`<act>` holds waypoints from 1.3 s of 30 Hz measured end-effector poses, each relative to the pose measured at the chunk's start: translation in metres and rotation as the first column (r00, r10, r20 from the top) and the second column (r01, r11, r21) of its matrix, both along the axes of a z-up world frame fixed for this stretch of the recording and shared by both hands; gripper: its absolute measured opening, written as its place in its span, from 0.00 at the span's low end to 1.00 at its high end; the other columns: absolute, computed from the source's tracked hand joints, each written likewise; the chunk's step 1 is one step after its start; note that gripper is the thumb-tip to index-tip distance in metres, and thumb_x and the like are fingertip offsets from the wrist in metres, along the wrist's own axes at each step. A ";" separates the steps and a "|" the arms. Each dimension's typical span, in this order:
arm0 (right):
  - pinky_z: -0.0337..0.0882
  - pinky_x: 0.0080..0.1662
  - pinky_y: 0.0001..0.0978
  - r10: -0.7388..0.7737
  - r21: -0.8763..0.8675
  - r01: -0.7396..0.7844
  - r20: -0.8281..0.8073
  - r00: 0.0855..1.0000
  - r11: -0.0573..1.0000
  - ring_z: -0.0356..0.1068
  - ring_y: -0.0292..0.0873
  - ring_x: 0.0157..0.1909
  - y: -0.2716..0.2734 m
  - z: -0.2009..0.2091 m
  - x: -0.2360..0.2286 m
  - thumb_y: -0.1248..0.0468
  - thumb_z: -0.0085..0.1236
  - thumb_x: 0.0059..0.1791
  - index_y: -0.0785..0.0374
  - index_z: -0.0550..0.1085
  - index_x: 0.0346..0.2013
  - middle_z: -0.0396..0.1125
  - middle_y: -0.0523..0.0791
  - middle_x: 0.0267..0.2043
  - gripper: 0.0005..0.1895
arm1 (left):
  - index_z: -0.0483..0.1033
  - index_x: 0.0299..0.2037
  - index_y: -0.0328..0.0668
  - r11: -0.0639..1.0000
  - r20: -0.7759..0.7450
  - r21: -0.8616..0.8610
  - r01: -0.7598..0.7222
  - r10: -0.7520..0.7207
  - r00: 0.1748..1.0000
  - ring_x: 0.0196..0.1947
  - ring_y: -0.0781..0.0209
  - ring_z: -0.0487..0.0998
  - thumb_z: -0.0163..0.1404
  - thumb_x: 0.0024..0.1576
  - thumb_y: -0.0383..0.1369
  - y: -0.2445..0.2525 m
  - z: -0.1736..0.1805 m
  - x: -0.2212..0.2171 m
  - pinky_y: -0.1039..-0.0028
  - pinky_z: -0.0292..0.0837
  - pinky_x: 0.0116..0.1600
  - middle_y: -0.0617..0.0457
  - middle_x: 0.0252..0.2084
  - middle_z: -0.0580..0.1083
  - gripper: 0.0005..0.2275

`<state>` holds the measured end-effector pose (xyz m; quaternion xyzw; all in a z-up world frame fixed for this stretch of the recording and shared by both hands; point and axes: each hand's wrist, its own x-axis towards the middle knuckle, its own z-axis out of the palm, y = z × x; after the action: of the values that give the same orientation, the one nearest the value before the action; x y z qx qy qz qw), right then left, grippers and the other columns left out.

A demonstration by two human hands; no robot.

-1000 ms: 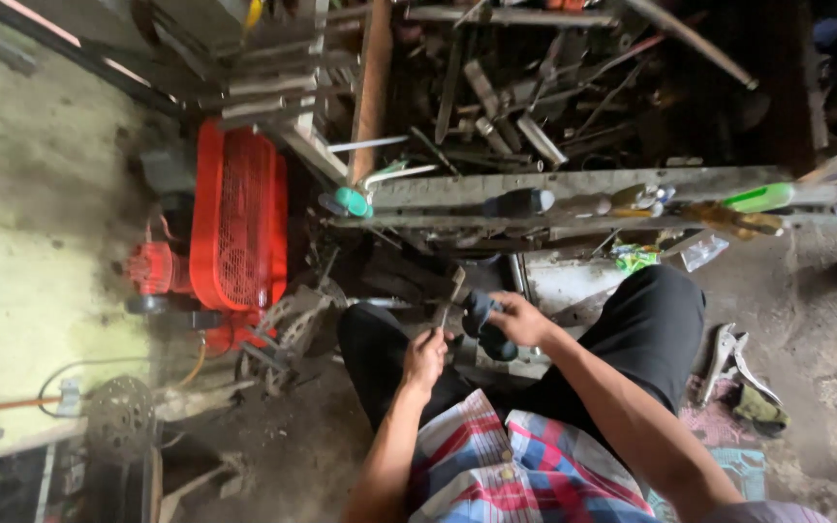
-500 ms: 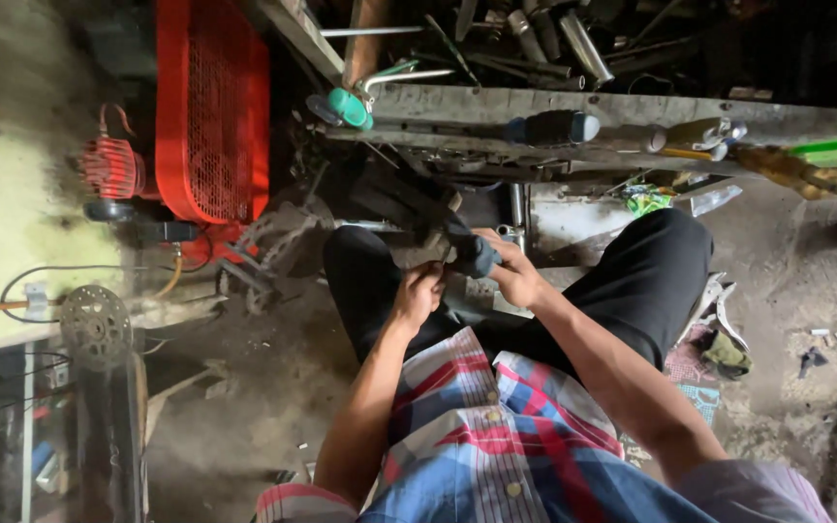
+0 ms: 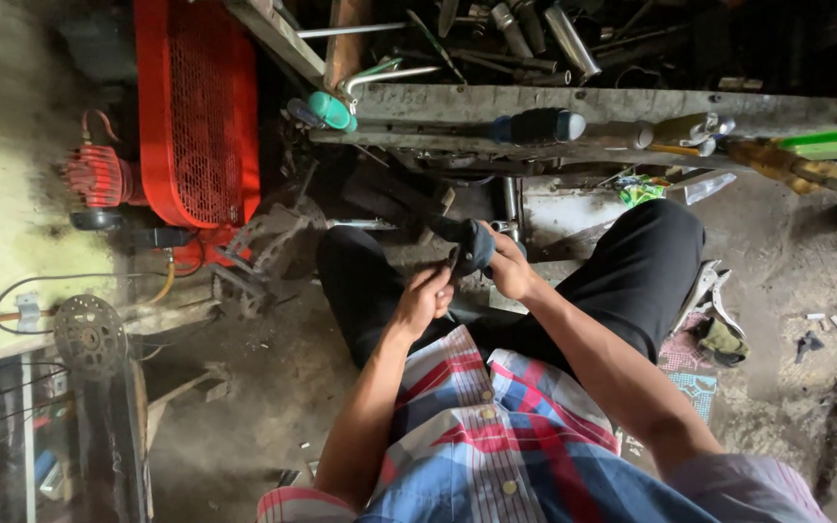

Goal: The person sits on the workshop floor and wipes a T-handle hex tool with a black cloth, turning it to clean different sides. They briefly reach toward a shelf of metal parts midway and again near the end, then resume wiping the tool.

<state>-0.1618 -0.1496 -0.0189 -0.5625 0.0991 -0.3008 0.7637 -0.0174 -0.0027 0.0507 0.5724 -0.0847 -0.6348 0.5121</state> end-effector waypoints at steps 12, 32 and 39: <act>0.67 0.47 0.26 0.121 0.301 -0.082 -0.113 0.986 0.950 0.65 0.31 0.44 -0.007 0.005 -0.003 0.65 0.48 0.56 0.66 0.71 0.54 0.69 0.38 0.43 0.13 | 0.71 0.41 0.35 0.998 -0.267 -0.057 -0.004 -0.012 0.964 0.17 0.75 0.52 0.41 0.68 0.38 0.001 -0.002 0.008 0.81 0.44 0.22 0.61 0.23 0.59 0.13; 0.68 0.39 0.48 -0.118 -0.538 -0.135 -0.410 0.904 0.832 0.68 0.57 0.35 -0.016 0.020 0.000 0.68 0.56 0.44 0.66 0.70 0.36 0.67 0.53 0.32 0.08 | 0.71 0.53 0.35 0.995 -0.059 -0.059 0.086 -0.090 0.994 0.31 0.65 0.76 0.43 0.68 0.42 0.001 0.027 -0.022 0.74 0.74 0.38 0.52 0.37 0.76 0.16; 0.69 0.40 0.54 -0.012 -0.612 -0.244 -0.383 0.924 0.753 0.70 0.65 0.41 0.001 0.026 0.003 0.58 0.63 0.39 0.67 0.72 0.37 0.71 0.56 0.38 0.19 | 0.82 0.44 0.36 0.960 0.705 -0.024 0.280 -0.182 0.685 0.34 0.66 0.83 0.59 0.60 0.35 -0.005 0.022 -0.021 0.76 0.79 0.41 0.54 0.35 0.83 0.10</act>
<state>-0.1584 -0.1489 0.0076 -0.8423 0.0926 -0.1582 0.5068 -0.0383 -0.0076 0.0732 0.7187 -0.3836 -0.4253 0.3942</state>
